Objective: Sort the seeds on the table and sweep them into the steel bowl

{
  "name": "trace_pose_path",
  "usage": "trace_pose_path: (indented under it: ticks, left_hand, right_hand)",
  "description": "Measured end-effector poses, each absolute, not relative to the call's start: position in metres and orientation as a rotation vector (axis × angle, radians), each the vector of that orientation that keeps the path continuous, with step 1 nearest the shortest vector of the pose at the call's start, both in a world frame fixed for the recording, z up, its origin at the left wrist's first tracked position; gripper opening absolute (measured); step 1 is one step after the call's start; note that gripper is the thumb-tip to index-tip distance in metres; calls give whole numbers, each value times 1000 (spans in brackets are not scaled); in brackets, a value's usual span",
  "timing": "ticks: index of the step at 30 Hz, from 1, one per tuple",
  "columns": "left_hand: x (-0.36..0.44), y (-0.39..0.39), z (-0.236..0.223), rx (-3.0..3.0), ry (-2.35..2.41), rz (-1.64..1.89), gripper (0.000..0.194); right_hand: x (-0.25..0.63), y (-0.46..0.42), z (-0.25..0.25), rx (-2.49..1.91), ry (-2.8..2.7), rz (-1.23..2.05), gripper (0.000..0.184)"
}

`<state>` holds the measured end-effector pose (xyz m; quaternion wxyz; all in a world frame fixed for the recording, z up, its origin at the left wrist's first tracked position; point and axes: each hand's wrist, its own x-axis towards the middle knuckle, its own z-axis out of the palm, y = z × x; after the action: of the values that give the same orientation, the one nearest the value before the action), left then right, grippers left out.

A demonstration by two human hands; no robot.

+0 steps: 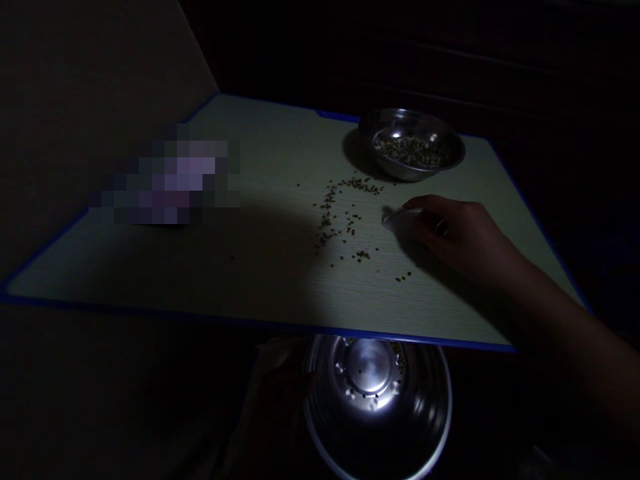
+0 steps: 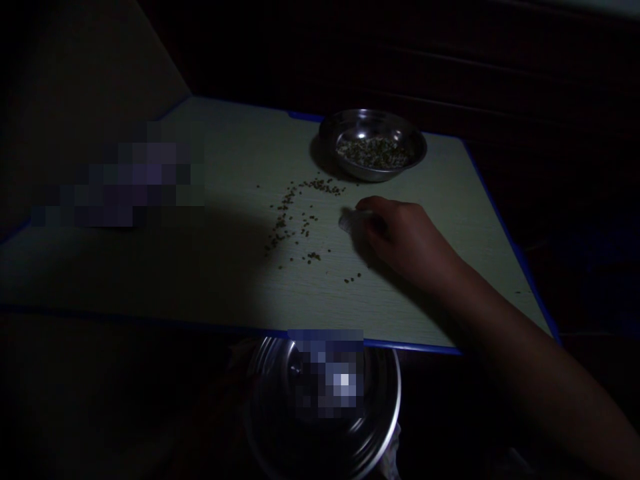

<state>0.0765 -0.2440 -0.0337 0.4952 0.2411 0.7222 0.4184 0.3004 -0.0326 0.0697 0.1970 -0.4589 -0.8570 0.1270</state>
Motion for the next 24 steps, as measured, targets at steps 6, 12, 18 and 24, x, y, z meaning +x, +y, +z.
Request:
trace_pose_path:
  ticks: [6,12,18,24]
  left_hand:
    - [77,-241,-34,679,1673,952,19]
    - [77,-244,-33,693,1707,936,20]
    - [76,-247,-40,688,1741,941,20]
    - [74,-252,-41,687,1764,908,19]
  right_hand:
    - [306,-37,76,-1126,-2382,406,27]
    - [302,-53,88,-889,-2533,489,24]
    - [301,-50,84,-854,-2651,548,24]
    - [306,-52,89,-876,-2672,601,20]
